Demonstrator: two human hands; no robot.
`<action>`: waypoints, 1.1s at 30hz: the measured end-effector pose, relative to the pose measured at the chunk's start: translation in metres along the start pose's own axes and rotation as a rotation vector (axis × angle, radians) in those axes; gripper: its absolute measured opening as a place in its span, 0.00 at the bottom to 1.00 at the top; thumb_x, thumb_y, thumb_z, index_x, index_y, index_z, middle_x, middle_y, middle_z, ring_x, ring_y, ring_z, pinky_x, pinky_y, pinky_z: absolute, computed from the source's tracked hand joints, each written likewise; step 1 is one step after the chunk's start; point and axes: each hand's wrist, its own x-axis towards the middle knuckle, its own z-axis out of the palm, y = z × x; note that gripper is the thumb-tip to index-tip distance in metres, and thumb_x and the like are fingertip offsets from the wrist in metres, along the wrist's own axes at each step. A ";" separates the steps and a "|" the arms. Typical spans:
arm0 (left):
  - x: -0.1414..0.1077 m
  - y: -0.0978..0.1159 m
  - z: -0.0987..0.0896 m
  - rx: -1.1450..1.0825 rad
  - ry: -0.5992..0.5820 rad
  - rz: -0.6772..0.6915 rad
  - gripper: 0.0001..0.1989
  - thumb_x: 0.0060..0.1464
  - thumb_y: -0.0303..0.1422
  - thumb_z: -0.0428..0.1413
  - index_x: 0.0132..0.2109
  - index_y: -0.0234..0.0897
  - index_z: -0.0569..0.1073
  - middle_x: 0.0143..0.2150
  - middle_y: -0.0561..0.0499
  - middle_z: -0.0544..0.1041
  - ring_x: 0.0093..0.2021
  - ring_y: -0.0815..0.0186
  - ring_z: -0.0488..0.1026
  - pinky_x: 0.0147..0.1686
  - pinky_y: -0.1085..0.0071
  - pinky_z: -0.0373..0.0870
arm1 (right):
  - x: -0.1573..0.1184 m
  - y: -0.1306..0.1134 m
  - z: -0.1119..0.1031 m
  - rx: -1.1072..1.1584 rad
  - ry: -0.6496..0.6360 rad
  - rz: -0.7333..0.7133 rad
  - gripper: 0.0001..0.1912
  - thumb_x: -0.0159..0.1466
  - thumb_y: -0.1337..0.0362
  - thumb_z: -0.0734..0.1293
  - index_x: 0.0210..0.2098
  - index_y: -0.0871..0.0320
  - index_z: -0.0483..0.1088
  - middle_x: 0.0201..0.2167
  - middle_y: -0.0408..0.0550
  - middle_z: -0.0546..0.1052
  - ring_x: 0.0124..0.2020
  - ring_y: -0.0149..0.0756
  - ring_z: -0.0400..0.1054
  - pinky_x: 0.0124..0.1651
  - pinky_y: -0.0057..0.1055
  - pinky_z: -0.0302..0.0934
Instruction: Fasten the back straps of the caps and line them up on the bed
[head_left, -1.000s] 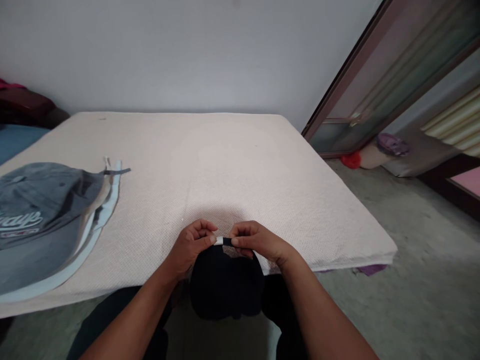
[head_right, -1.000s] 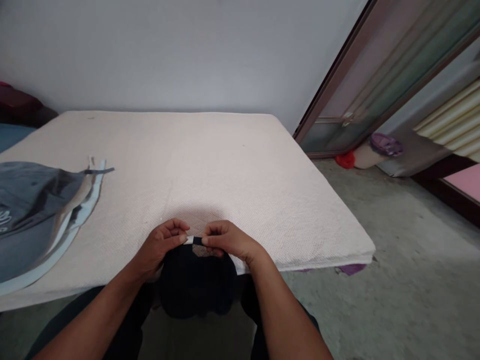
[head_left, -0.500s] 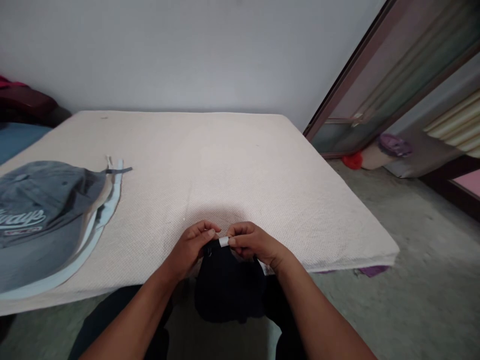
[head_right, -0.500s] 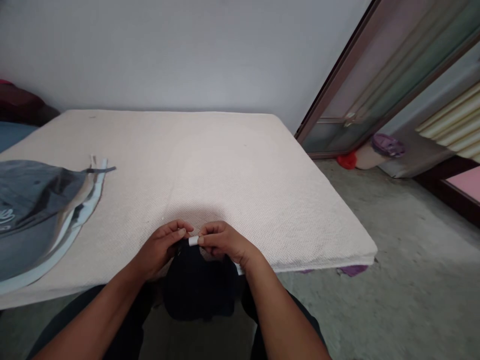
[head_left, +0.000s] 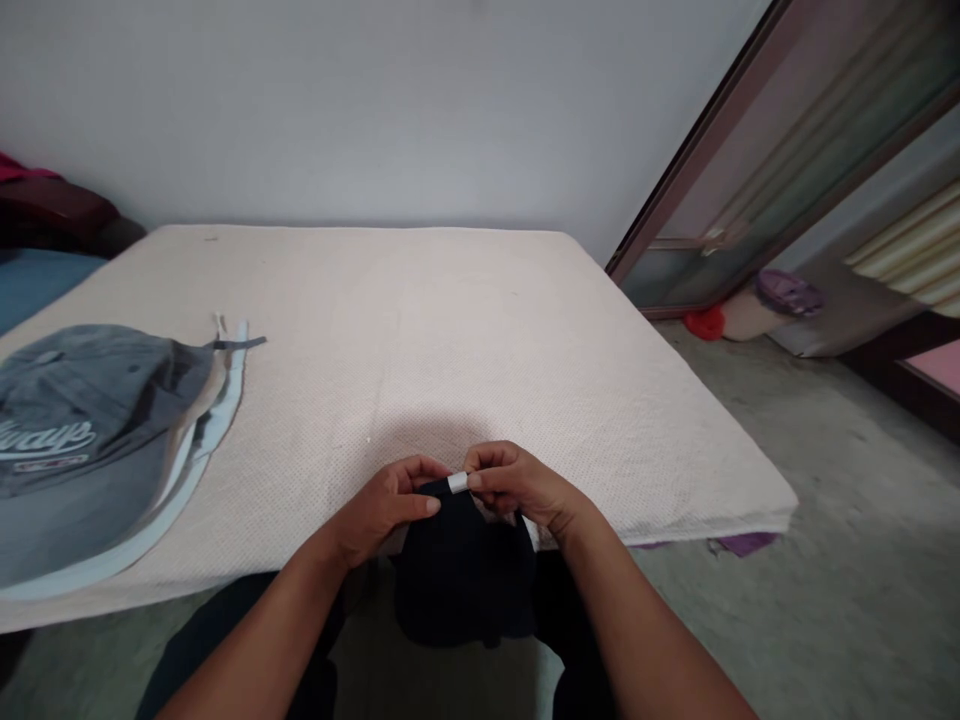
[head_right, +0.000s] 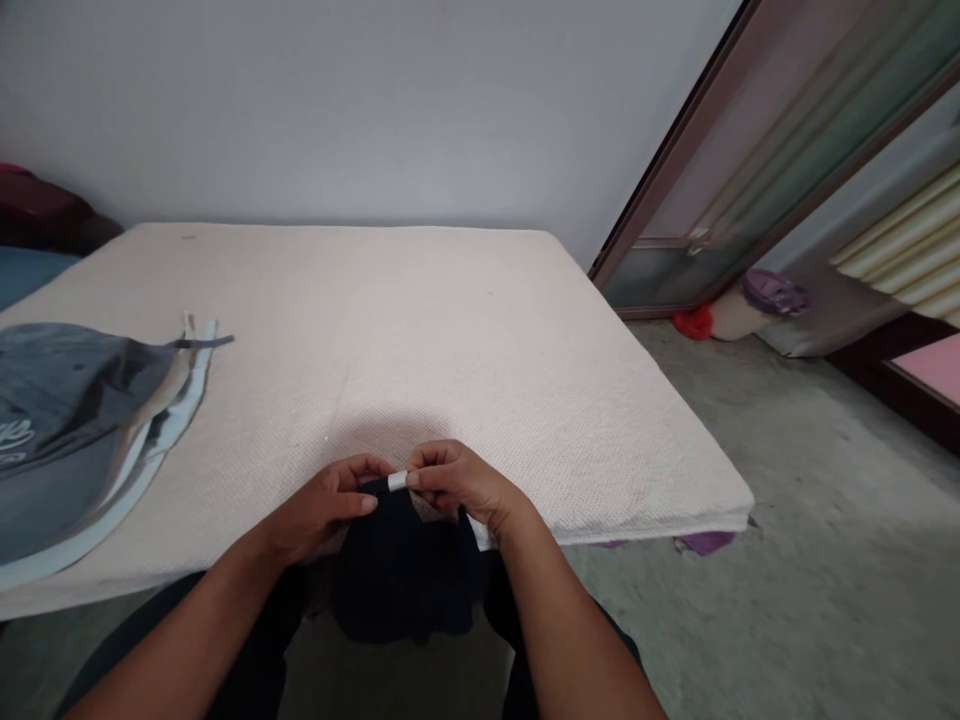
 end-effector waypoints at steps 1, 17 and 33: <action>0.000 0.000 0.000 0.004 0.014 -0.009 0.14 0.45 0.28 0.63 0.41 0.35 0.72 0.38 0.49 0.74 0.34 0.69 0.71 0.35 0.73 0.64 | 0.000 0.000 -0.001 -0.006 0.005 -0.001 0.08 0.53 0.64 0.70 0.27 0.60 0.67 0.15 0.35 0.63 0.13 0.20 0.51 0.15 0.20 0.39; 0.009 -0.007 0.007 0.145 0.202 0.055 0.11 0.46 0.35 0.62 0.33 0.35 0.68 0.27 0.56 0.68 0.26 0.72 0.64 0.28 0.74 0.58 | 0.005 0.000 0.003 -0.448 0.032 -0.255 0.12 0.55 0.60 0.70 0.38 0.58 0.71 0.30 0.42 0.69 0.29 0.28 0.61 0.31 0.24 0.56; 0.011 -0.013 0.009 0.160 0.215 0.032 0.12 0.52 0.39 0.58 0.30 0.36 0.68 0.23 0.58 0.63 0.22 0.74 0.57 0.23 0.75 0.52 | 0.012 0.009 0.007 -0.508 0.115 -0.394 0.05 0.56 0.69 0.67 0.33 0.57 0.69 0.32 0.43 0.71 0.33 0.30 0.63 0.37 0.27 0.56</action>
